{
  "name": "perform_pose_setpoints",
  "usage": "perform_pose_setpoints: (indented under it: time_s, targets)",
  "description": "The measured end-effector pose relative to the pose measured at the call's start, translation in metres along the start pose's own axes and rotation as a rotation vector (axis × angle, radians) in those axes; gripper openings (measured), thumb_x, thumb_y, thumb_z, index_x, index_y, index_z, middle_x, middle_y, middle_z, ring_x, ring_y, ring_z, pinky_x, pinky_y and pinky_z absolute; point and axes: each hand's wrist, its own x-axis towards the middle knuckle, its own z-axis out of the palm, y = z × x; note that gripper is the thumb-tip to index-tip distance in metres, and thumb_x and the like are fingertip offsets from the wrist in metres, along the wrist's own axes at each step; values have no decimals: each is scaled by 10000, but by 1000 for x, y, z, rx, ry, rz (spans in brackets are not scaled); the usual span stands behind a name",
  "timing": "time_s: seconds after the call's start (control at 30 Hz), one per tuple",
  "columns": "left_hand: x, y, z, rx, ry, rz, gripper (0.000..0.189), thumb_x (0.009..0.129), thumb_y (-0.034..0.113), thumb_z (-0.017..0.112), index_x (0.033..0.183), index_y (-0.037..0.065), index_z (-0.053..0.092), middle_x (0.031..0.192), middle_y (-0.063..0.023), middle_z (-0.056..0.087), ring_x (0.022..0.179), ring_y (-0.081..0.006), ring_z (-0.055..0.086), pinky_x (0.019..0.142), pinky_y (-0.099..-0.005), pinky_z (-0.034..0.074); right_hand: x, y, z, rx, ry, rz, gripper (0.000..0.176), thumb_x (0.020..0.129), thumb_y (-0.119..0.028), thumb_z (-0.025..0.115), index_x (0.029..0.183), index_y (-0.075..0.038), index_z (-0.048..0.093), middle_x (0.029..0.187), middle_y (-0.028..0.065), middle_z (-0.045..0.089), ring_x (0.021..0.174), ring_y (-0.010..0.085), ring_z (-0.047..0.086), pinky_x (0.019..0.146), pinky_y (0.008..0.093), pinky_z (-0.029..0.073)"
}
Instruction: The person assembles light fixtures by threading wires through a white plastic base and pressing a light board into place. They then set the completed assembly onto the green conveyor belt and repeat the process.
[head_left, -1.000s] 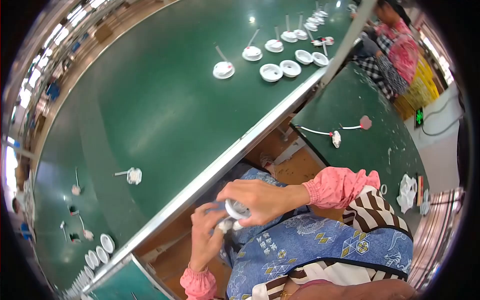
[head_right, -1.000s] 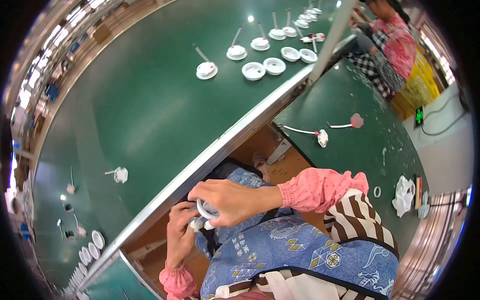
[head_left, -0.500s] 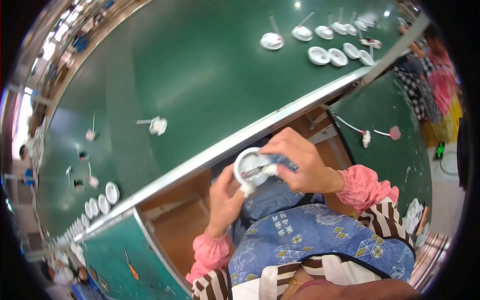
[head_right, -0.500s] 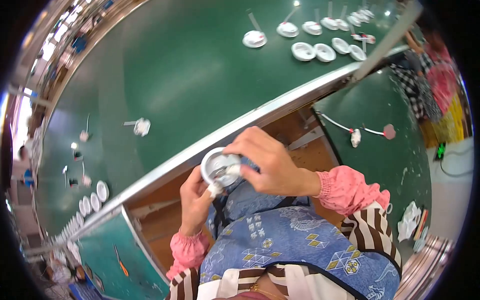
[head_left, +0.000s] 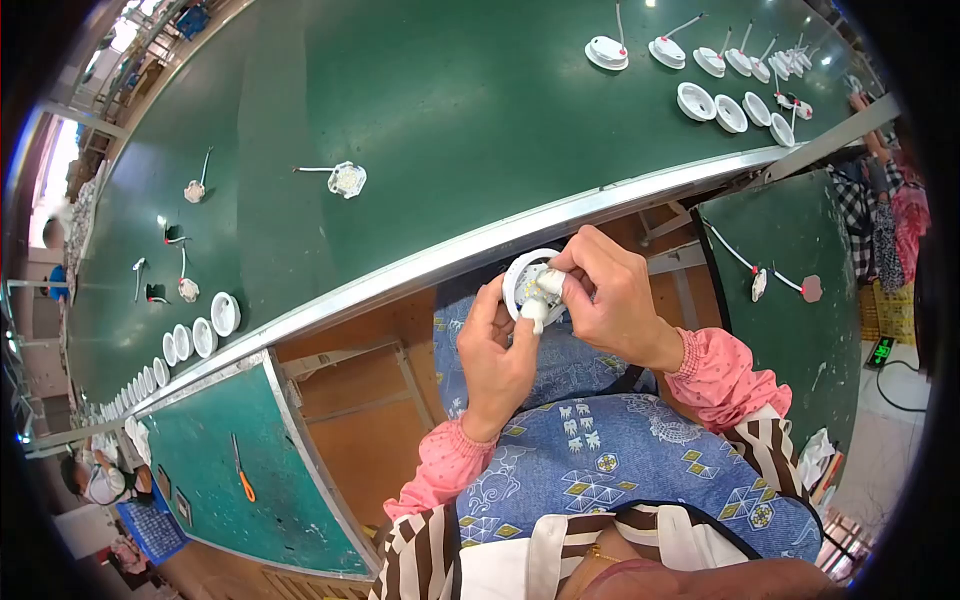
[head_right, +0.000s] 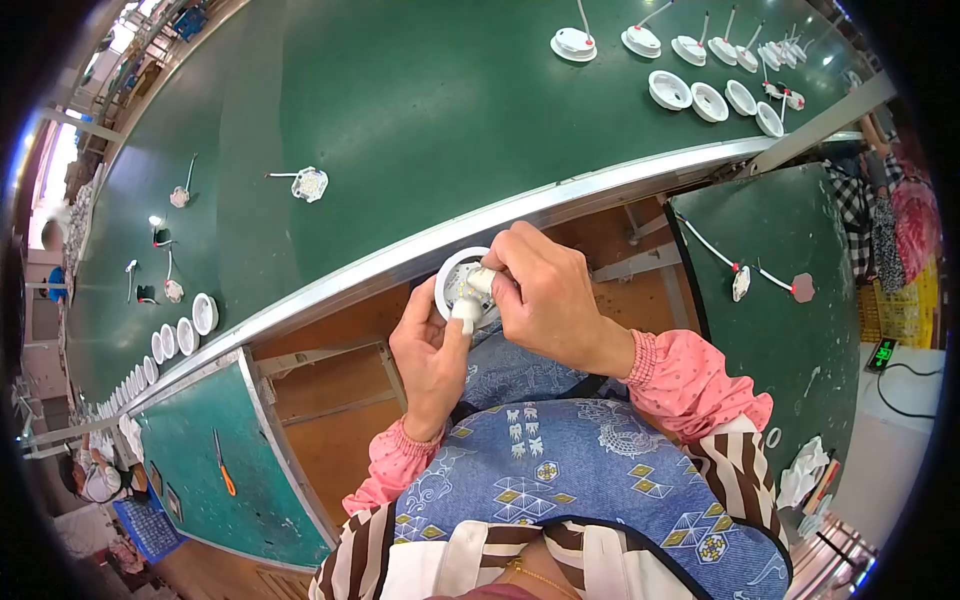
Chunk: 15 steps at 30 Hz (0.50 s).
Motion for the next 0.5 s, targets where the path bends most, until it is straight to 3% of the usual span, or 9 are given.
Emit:
perform_pose_setpoints:
  time_s: [0.17,0.33,0.43,0.5]
  targets:
    - [6,-1,2,-113,65,-159,318,940,-72,576,1257,-61,599,1119,-91,697,1031,-145,682,892,-282,568,0,-3,0,-111,20,-62,194,755,70,681,879,-26,567,817,124,536,689,332,596,602,422,481]
    - [4,-4,-1,-191,41,-134,299,936,-86,580,1232,-62,613,1106,-75,686,1000,-121,668,867,-260,552,-2,-7,-1,-59,43,-3,254,746,85,678,956,-21,583,853,150,543,725,340,608,633,425,494]
    - [4,-5,-1,-185,20,-90,286,931,-91,587,1212,-56,627,1071,-54,679,972,-108,656,848,-250,538,2,-13,-4,45,-65,75,279,764,73,657,1026,-8,603,903,161,574,757,354,628,654,440,502]
    - [4,-4,-1,-185,-2,-90,279,926,-95,591,1198,-51,637,1054,-44,674,955,-101,647,833,-245,530,2,-11,-7,9,-149,-24,295,781,61,639,1068,-2,612,934,162,589,781,362,640,670,442,508]
